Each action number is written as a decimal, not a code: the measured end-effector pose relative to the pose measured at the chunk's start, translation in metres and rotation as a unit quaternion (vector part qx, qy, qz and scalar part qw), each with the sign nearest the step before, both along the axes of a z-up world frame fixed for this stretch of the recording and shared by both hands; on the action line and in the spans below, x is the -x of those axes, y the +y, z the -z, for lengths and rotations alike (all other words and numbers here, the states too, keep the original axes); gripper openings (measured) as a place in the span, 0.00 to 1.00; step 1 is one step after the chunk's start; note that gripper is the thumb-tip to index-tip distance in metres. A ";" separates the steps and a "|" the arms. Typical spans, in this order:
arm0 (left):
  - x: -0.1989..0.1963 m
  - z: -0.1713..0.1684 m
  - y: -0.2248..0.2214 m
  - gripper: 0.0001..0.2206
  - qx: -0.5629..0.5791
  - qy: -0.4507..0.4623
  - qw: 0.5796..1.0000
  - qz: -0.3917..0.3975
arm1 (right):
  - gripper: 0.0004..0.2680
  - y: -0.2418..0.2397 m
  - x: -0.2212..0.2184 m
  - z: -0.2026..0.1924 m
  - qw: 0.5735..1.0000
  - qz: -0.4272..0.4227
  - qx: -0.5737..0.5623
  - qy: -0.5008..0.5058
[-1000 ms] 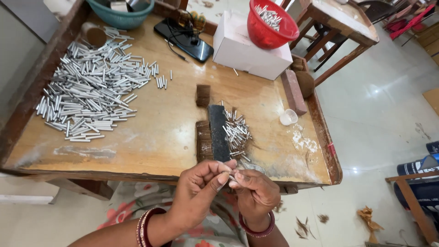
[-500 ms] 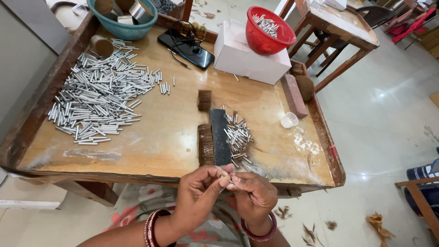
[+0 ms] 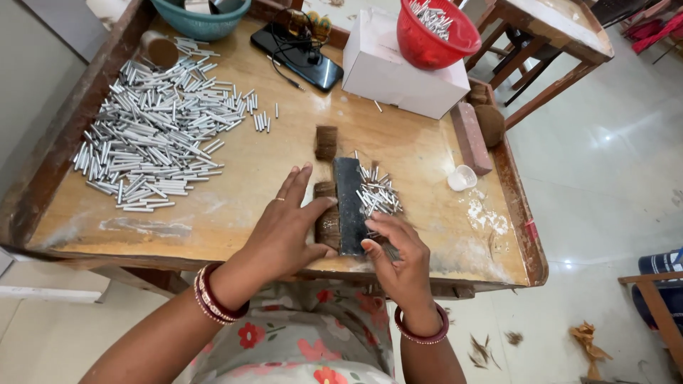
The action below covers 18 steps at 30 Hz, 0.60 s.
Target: Sorting and inspecting small metal rods on a workbench using a brush and collection area.
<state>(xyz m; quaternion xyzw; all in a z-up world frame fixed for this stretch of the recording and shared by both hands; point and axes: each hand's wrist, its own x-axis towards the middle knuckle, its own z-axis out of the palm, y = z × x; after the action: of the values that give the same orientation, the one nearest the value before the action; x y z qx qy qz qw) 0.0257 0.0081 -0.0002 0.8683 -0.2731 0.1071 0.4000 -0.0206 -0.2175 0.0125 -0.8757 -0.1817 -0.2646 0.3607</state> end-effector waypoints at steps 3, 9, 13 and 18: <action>0.005 0.004 -0.005 0.38 -0.025 0.045 0.999 -0.005 | 0.08 0.005 0.005 0.006 0.998 -0.029 -0.010 0.059; 0.033 0.016 -0.036 0.37 0.288 0.064 0.956 0.010 | 0.06 0.013 0.007 0.002 0.998 -0.018 -0.004 0.060; 0.036 0.022 -0.040 0.31 0.467 0.098 0.877 0.047 | 0.06 0.017 0.009 0.002 0.997 -0.012 -0.016 0.073; 0.032 0.017 -0.012 0.25 0.487 0.015 0.873 -0.042 | 0.05 0.035 0.010 -0.004 0.998 -0.017 0.064 -0.012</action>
<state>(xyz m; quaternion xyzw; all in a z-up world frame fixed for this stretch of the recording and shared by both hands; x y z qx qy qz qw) -0.0061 -0.0037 -0.0173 0.5759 -0.1441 0.2299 0.7712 -0.0309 -0.1825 0.0169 -0.8906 -0.2176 -0.2563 0.3063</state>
